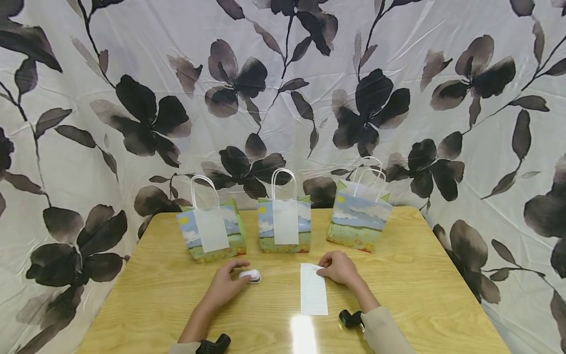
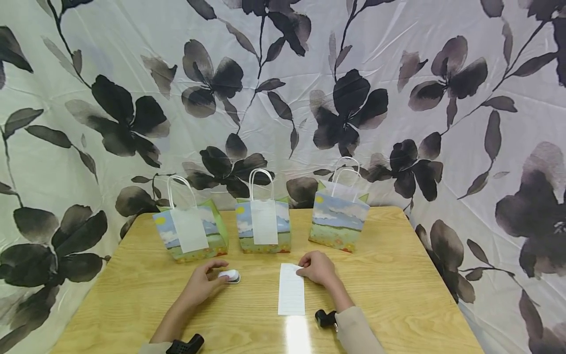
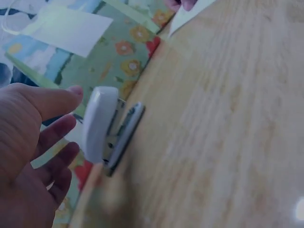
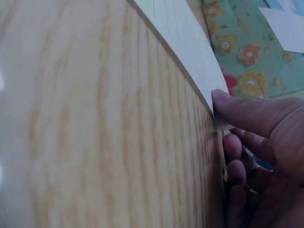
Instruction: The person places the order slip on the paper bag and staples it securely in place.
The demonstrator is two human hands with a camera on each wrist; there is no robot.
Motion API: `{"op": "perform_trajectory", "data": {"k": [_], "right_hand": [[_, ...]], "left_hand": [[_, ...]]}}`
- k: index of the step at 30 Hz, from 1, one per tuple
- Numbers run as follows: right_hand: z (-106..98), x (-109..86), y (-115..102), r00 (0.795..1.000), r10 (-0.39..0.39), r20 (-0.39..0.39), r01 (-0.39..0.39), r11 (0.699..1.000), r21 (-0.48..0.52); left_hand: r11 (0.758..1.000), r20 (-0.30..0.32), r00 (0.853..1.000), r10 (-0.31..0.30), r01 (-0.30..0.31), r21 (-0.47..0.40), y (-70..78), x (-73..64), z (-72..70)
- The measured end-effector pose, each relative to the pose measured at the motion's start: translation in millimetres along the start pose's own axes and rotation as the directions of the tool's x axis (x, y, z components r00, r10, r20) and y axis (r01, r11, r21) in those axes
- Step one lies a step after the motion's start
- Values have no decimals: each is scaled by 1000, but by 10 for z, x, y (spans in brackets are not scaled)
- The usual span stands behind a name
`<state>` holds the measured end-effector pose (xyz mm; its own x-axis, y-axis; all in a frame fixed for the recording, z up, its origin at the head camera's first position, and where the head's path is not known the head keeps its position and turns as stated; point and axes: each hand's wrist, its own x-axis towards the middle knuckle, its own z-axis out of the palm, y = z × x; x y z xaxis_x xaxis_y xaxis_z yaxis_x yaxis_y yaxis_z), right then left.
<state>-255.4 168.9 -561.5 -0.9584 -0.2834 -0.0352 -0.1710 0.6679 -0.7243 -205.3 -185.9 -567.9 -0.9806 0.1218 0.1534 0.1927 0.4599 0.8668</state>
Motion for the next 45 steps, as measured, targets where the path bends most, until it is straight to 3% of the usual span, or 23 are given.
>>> {"op": "perform_trajectory", "data": {"k": [4,8,12,16,21,25,30,35,38,40,42,45], "right_hand": [[0,7,14,999,-44,1,44,999,22],[-55,3,2,998,-64,11,62,988,141],[-161,-45,-70,998,-55,-5,55,975,214],[-315,-153,-179,995,-85,-43,93,966,242],[-569,-297,-291,979,-163,-119,188,952,241],[-802,-406,-382,962,-176,-210,216,958,188],[-1112,-497,-454,908,-218,-357,259,963,71],[-1400,-542,-445,863,-274,-424,277,959,-57],[-1521,-523,-408,820,-323,-472,301,945,-123],[-1578,-491,-371,783,-354,-512,322,934,-154],[-1625,-451,-327,746,-376,-550,336,925,-176],[-1679,-382,-262,706,-374,-602,334,925,-182]], "left_hand": [[1000,2,1000,19,-19,1,156,-2,-32],[996,90,992,85,-84,-11,322,47,-24],[989,185,972,145,-148,2,522,124,29],[981,235,953,191,-195,-5,729,210,107],[953,278,913,299,-298,-46,971,348,246],[941,320,887,334,-332,-63,1225,461,383],[916,371,839,397,-385,-110,1623,575,541],[885,389,796,463,-440,-152,1934,699,721],[868,398,775,491,-472,-152,2068,812,843],[863,399,770,498,-488,-135,2158,886,920],[863,391,775,496,-492,-118,2235,964,994],[876,351,807,475,-472,-100,2325,1081,1093]]}}
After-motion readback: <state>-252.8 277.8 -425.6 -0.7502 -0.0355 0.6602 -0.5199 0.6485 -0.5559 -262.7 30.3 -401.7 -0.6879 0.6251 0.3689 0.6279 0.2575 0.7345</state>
